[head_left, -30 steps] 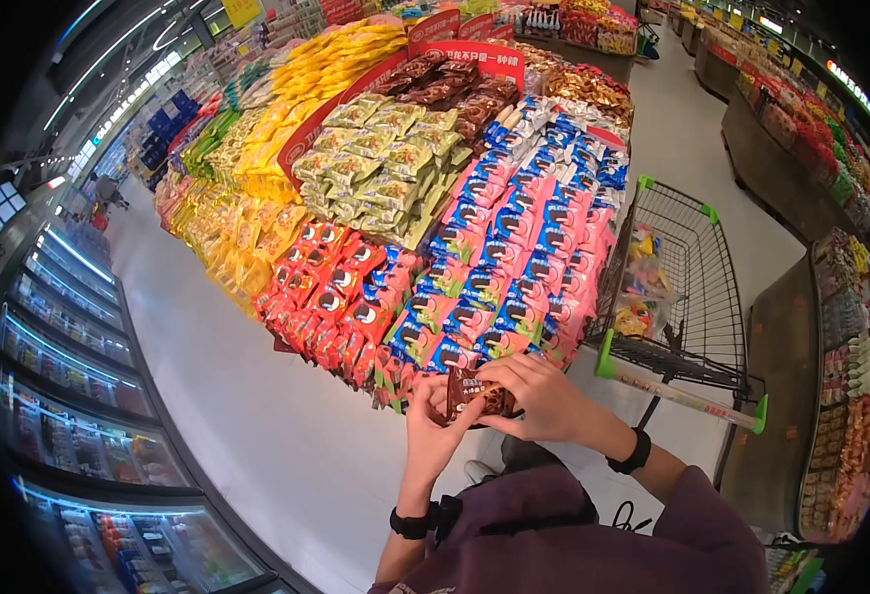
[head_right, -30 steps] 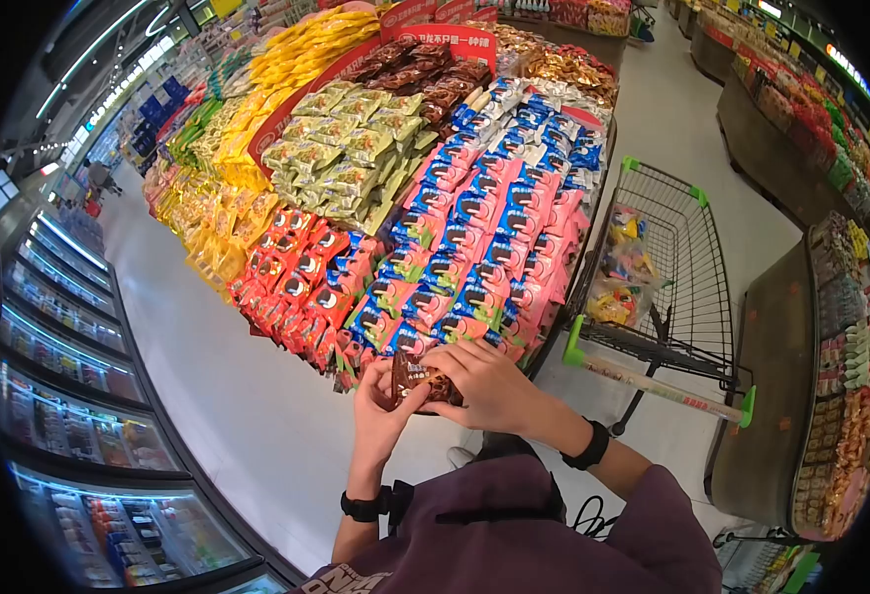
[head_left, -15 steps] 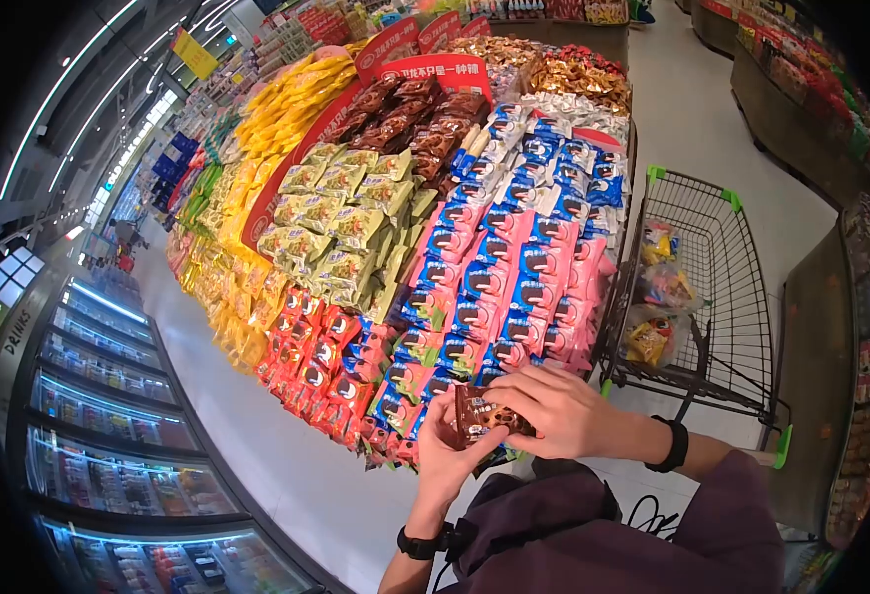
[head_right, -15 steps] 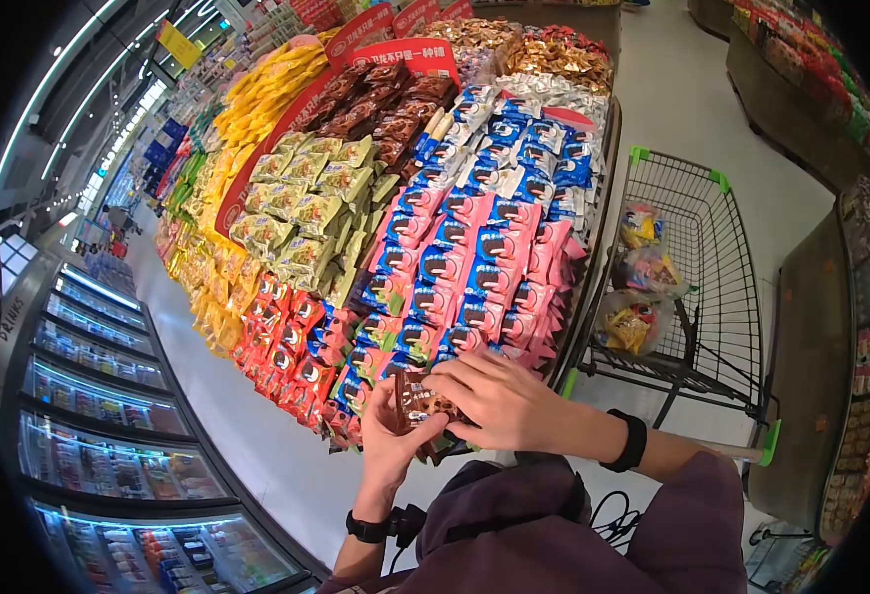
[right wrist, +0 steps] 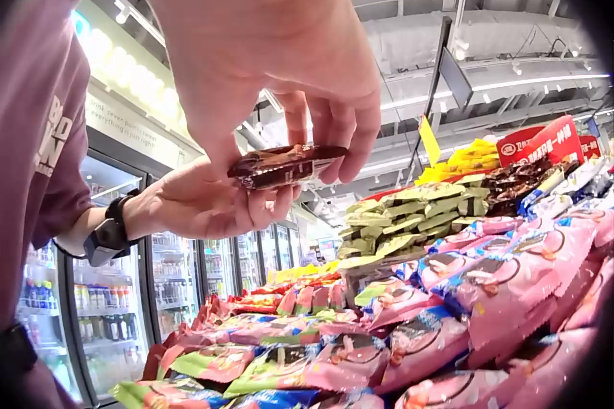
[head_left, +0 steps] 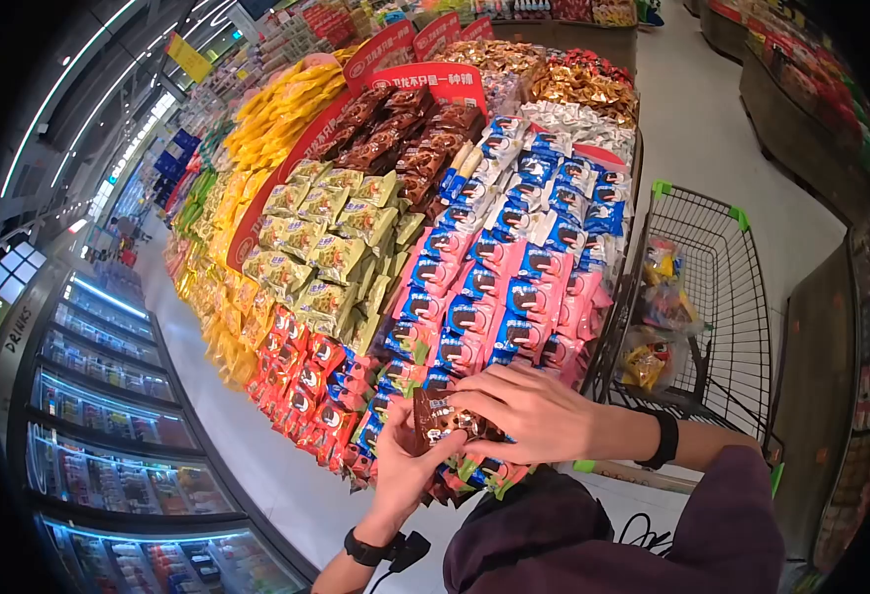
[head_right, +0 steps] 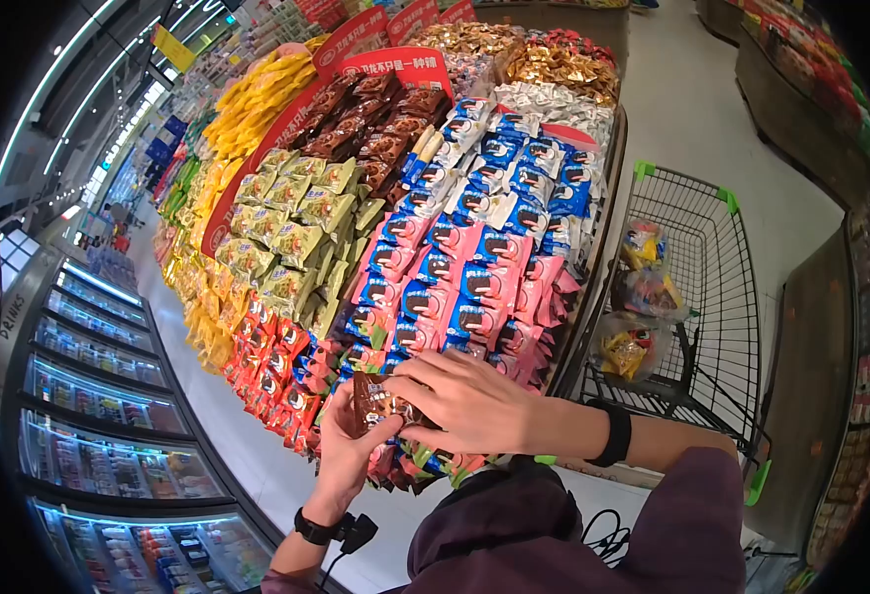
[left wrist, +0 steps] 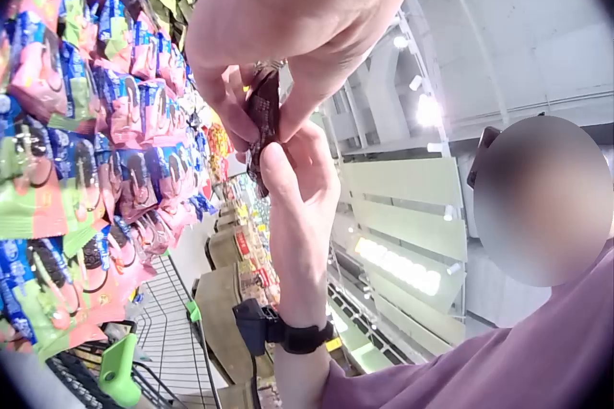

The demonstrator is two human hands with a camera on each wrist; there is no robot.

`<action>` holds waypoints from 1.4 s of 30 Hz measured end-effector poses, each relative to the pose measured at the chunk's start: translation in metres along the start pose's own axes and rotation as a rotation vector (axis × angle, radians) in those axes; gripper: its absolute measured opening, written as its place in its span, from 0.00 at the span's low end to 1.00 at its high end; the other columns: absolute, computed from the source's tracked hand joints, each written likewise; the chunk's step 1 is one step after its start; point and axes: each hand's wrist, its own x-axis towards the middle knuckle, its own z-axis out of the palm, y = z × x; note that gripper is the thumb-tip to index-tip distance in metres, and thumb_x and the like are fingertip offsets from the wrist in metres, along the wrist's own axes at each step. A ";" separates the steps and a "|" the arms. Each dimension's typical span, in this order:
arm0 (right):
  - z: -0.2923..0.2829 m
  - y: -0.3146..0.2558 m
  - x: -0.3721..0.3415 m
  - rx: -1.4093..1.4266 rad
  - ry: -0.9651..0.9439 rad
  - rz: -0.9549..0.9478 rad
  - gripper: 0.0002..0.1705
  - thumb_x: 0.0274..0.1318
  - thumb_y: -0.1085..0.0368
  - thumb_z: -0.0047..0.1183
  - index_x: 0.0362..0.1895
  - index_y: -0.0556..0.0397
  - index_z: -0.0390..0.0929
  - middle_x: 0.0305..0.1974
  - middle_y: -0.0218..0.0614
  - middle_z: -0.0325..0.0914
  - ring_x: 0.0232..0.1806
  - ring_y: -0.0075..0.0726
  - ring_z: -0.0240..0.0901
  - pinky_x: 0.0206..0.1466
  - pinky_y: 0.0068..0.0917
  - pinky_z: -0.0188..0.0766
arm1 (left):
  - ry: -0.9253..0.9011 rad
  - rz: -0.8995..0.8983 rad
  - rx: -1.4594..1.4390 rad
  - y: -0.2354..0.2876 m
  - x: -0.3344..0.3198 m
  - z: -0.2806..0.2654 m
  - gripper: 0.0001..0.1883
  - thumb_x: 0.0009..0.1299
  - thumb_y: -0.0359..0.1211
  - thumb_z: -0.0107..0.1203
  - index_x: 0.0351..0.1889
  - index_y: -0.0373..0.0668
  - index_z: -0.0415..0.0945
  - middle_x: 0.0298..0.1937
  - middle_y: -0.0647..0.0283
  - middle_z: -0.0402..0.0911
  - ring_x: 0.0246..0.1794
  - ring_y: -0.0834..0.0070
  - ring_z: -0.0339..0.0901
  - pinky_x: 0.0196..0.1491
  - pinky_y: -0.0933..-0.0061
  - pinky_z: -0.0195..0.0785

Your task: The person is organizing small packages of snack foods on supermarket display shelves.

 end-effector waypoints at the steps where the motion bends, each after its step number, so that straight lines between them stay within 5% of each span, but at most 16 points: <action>1: -0.004 0.002 0.005 0.003 -0.007 0.002 0.29 0.52 0.51 0.64 0.55 0.53 0.74 0.52 0.38 0.74 0.53 0.43 0.73 0.57 0.37 0.71 | 0.002 -0.003 -0.002 0.006 0.005 0.000 0.25 0.62 0.18 0.64 0.56 0.36 0.67 0.50 0.60 0.80 0.49 0.77 0.80 0.52 0.75 0.74; 6: -0.012 0.014 0.022 -0.001 0.060 -0.024 0.27 0.53 0.55 0.62 0.53 0.55 0.73 0.48 0.41 0.73 0.54 0.47 0.71 0.65 0.44 0.64 | 0.010 -0.038 0.019 0.025 0.027 0.003 0.23 0.63 0.19 0.65 0.54 0.38 0.68 0.40 0.66 0.80 0.33 0.83 0.76 0.33 0.81 0.69; 10: -0.016 0.025 0.028 -0.026 0.054 -0.033 0.26 0.53 0.55 0.63 0.53 0.53 0.74 0.48 0.39 0.74 0.53 0.44 0.72 0.62 0.42 0.66 | 0.006 -0.068 0.004 0.029 0.039 0.008 0.23 0.64 0.20 0.65 0.54 0.38 0.67 0.33 0.69 0.77 0.22 0.88 0.68 0.23 0.83 0.57; 15: -0.031 0.047 0.046 -0.022 0.045 -0.057 0.27 0.50 0.55 0.64 0.52 0.54 0.74 0.45 0.39 0.74 0.51 0.44 0.72 0.58 0.42 0.68 | -0.020 -0.012 -0.030 0.028 0.055 0.007 0.26 0.65 0.20 0.63 0.59 0.38 0.63 0.47 0.62 0.78 0.43 0.79 0.79 0.43 0.76 0.74; 16: -0.037 0.056 0.054 0.000 0.076 -0.071 0.26 0.49 0.55 0.64 0.50 0.54 0.74 0.43 0.39 0.74 0.48 0.45 0.73 0.55 0.42 0.69 | -0.098 -0.010 -0.065 0.029 0.059 0.001 0.30 0.65 0.19 0.63 0.62 0.37 0.60 0.55 0.60 0.76 0.54 0.76 0.77 0.56 0.70 0.72; 20: -0.072 0.116 0.100 -0.077 0.070 0.009 0.23 0.47 0.55 0.64 0.45 0.53 0.75 0.37 0.43 0.76 0.45 0.48 0.75 0.52 0.41 0.71 | -0.146 0.093 0.102 0.050 0.094 -0.010 0.29 0.70 0.22 0.57 0.67 0.38 0.57 0.64 0.55 0.68 0.63 0.71 0.70 0.62 0.68 0.67; 23: -0.089 0.185 0.139 -0.194 0.144 0.107 0.26 0.47 0.53 0.67 0.46 0.55 0.76 0.39 0.44 0.78 0.44 0.50 0.76 0.49 0.41 0.71 | -0.123 0.292 0.339 0.064 0.136 -0.012 0.28 0.70 0.26 0.58 0.66 0.36 0.59 0.63 0.53 0.70 0.62 0.67 0.71 0.61 0.66 0.68; 26: -0.096 0.268 0.195 -0.274 0.162 0.249 0.26 0.46 0.53 0.67 0.47 0.54 0.76 0.41 0.47 0.81 0.49 0.51 0.77 0.51 0.42 0.72 | -0.152 0.544 0.923 0.089 0.191 0.000 0.26 0.70 0.31 0.59 0.64 0.36 0.63 0.62 0.52 0.73 0.62 0.64 0.73 0.62 0.64 0.68; 32: -0.081 0.313 0.247 -0.374 0.246 0.311 0.27 0.47 0.51 0.66 0.47 0.53 0.76 0.45 0.48 0.81 0.50 0.55 0.76 0.54 0.46 0.71 | -0.094 0.559 1.128 0.115 0.263 0.007 0.28 0.70 0.40 0.59 0.63 0.34 0.68 0.61 0.48 0.76 0.62 0.59 0.74 0.62 0.60 0.67; 36: -0.063 0.330 0.258 -0.479 0.298 0.137 0.26 0.49 0.50 0.64 0.47 0.53 0.76 0.40 0.46 0.81 0.48 0.54 0.75 0.52 0.47 0.71 | -0.081 0.562 1.150 0.109 0.280 0.004 0.28 0.69 0.40 0.59 0.62 0.33 0.69 0.60 0.48 0.76 0.61 0.59 0.75 0.62 0.61 0.69; 42: -0.055 0.333 0.263 -0.631 0.217 0.170 0.24 0.54 0.47 0.60 0.43 0.53 0.79 0.41 0.45 0.80 0.49 0.51 0.74 0.53 0.45 0.70 | -0.131 0.567 1.149 0.090 0.293 0.005 0.27 0.70 0.38 0.58 0.63 0.33 0.68 0.61 0.48 0.76 0.60 0.59 0.75 0.60 0.62 0.70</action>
